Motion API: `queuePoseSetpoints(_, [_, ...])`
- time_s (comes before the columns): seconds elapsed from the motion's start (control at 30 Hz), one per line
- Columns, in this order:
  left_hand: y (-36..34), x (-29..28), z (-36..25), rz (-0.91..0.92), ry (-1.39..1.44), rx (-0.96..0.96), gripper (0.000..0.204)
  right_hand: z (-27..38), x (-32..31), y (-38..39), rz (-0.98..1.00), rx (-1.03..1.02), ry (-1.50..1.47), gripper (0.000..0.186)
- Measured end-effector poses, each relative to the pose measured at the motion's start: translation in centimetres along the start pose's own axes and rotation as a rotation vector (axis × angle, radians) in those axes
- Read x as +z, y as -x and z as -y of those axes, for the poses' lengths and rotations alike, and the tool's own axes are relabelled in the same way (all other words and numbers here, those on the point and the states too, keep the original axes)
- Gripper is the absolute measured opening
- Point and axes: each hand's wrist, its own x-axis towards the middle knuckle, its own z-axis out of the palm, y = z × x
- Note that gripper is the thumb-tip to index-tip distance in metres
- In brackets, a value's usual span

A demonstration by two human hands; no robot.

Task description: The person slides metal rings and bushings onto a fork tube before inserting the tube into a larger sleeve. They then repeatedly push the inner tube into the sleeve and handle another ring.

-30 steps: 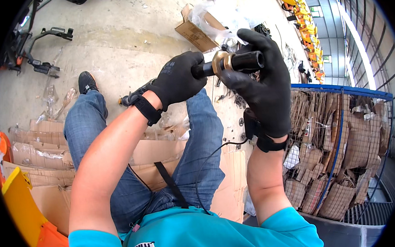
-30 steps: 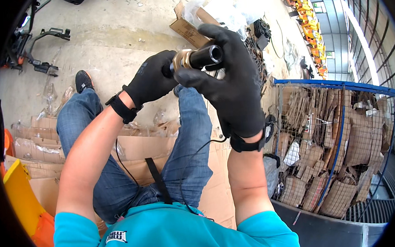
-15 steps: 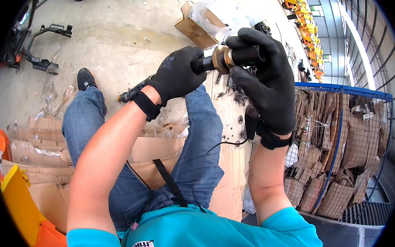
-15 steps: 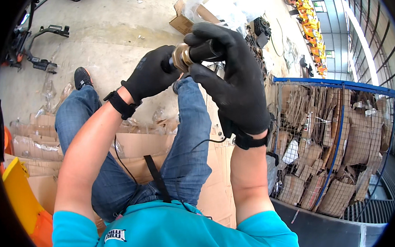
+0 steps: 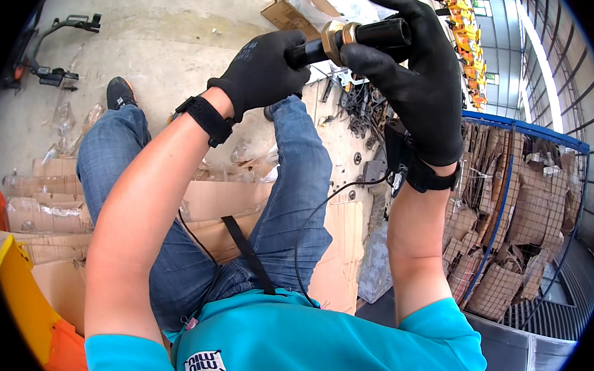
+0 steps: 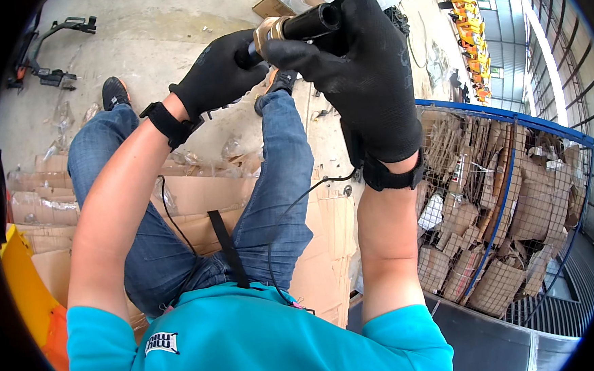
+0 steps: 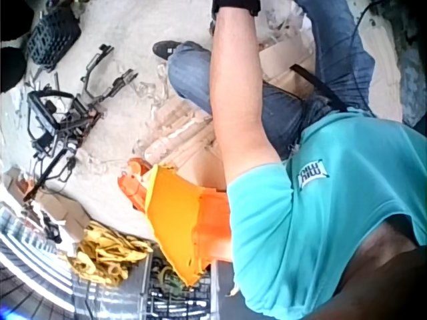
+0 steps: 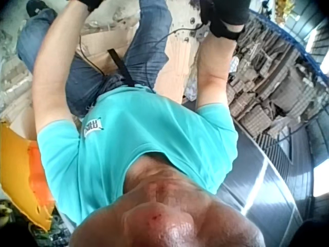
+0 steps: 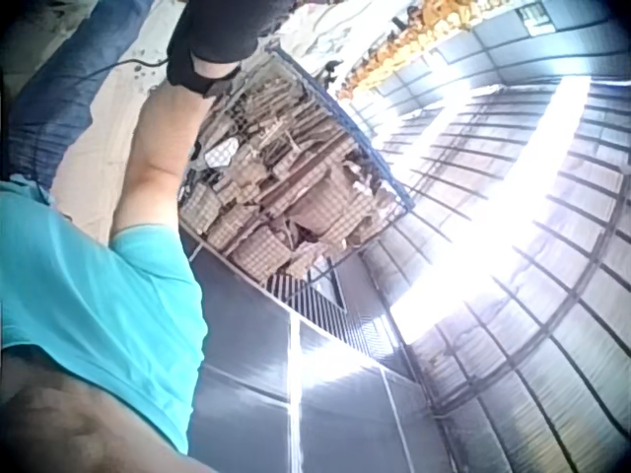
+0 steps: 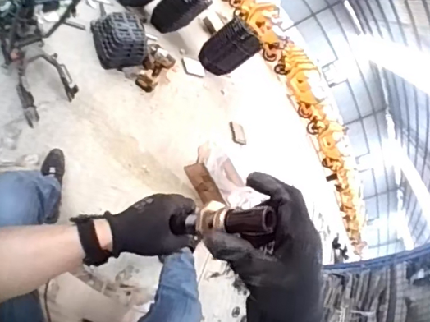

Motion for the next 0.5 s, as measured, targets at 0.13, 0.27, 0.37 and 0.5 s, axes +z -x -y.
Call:
queuePoseSetpoints(0.13, [0.0,0.2,0.5,-0.058,0.021,0.046,0.022,-2.3,0.4,-0.8,-0.009,-0.354,-0.111,0.060])
queuePoseSetpoints(0.27, [-0.2,0.2,0.1,-0.035,0.017,0.038,0.023,-1.4,0.0,-0.4,-0.015,-0.157,-0.060,0.062])
queuePoseSetpoints(0.37, [0.0,-0.1,-0.3,-0.005,-0.004,-0.010,0.024,-0.1,0.5,-0.2,-0.062,-0.146,0.153,0.063])
queuePoseSetpoints(0.5, [-0.1,0.0,-0.1,0.012,-0.035,-0.014,0.034,-2.9,0.2,-1.0,0.011,-0.365,-0.262,0.061])
